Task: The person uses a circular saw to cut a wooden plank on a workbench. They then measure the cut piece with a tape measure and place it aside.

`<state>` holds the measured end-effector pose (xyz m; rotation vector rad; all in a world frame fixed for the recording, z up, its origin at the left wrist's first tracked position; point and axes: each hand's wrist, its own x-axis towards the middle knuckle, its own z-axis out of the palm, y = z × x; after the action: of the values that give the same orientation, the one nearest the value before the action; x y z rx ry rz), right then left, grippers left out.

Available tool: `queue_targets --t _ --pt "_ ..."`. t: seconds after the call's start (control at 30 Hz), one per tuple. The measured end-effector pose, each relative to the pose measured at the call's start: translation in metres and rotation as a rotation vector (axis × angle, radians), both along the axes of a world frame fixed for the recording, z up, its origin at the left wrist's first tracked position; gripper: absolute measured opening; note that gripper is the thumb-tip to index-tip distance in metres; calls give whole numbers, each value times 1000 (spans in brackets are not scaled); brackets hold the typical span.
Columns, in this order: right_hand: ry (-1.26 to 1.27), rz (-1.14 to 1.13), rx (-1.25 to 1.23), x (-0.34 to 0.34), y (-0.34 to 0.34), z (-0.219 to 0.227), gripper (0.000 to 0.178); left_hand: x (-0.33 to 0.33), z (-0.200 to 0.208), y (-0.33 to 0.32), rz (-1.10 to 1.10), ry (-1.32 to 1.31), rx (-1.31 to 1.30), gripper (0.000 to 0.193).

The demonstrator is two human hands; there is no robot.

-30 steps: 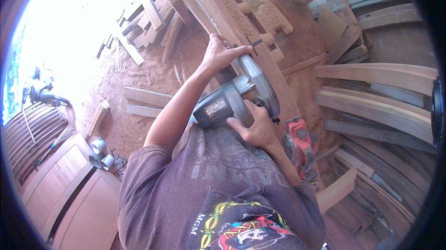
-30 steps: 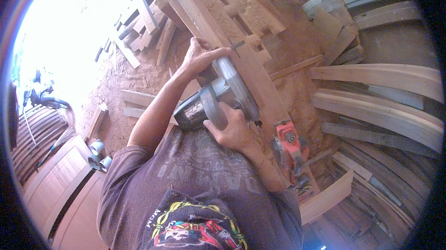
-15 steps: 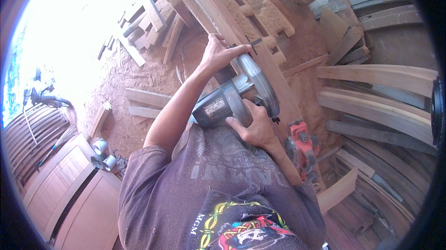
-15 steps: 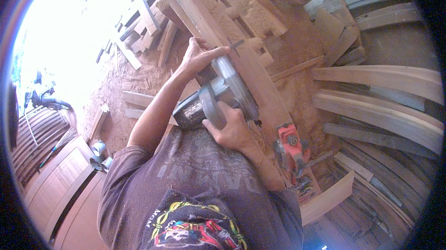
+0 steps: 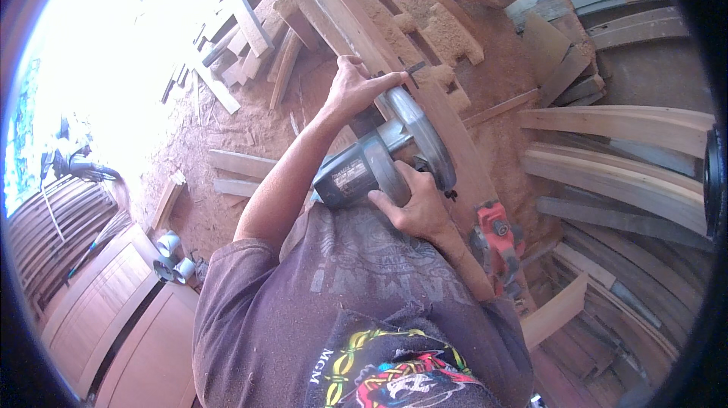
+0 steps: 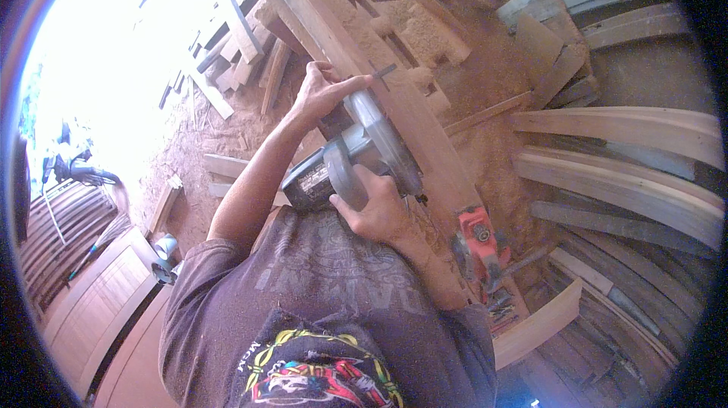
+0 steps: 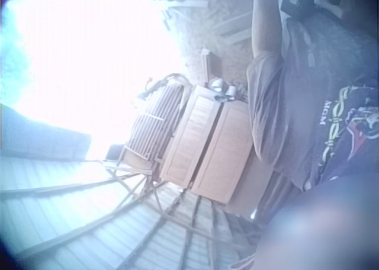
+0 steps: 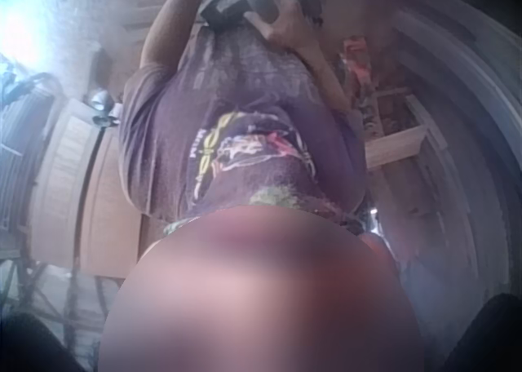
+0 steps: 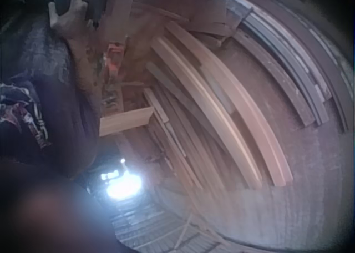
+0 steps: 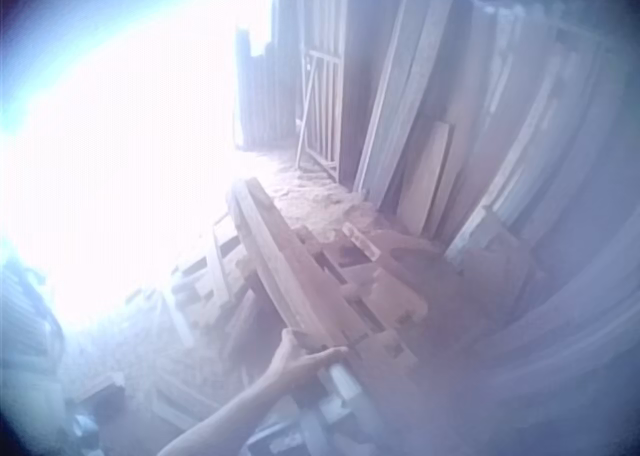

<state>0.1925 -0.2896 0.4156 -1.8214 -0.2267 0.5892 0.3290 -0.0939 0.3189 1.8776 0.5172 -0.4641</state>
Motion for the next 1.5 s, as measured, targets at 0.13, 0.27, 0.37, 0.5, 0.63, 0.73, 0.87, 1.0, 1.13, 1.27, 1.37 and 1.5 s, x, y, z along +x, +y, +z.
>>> queue_targets --t 0.13,0.27,0.37,0.5,0.63,0.73,0.87,1.0,1.13,1.27,1.37,1.5 --pt "-8 1 2 1 1 -3 33 2 2 1 -2 -3 -6 124" --pt "-8 8 7 3 3 -2 33 5 -1 4 0 -15 -11 125" --pt "-8 4 7 4 4 -4 33 6 7 4 4 -14 -46 125" --pt "-17 4 17 4 6 -6 34 7 7 6 2 -13 -51 126" --pt "-33 6 19 7 8 -3 34 9 4 10 8 -17 -48 127" --pt "-20 -2 15 9 10 -3 33 12 11 11 -21 -14 -38 132" --pt "-16 -6 23 12 12 0 33 13 12 13 -25 -15 -48 132" --pt "-29 1 26 14 15 -1 35 15 8 16 -26 -12 -31 131" --pt "-6 -3 16 14 15 -1 36 15 13 17 -28 -10 -38 130" --pt "-9 -3 23 17 18 3 35 17 15 20 -34 -9 -36 129" --pt "-12 -10 29 18 20 2 34 19 18 23 -38 4 -42 129" --pt "-7 -18 52 20 22 1 33 20 19 26 -37 7 -64 128"
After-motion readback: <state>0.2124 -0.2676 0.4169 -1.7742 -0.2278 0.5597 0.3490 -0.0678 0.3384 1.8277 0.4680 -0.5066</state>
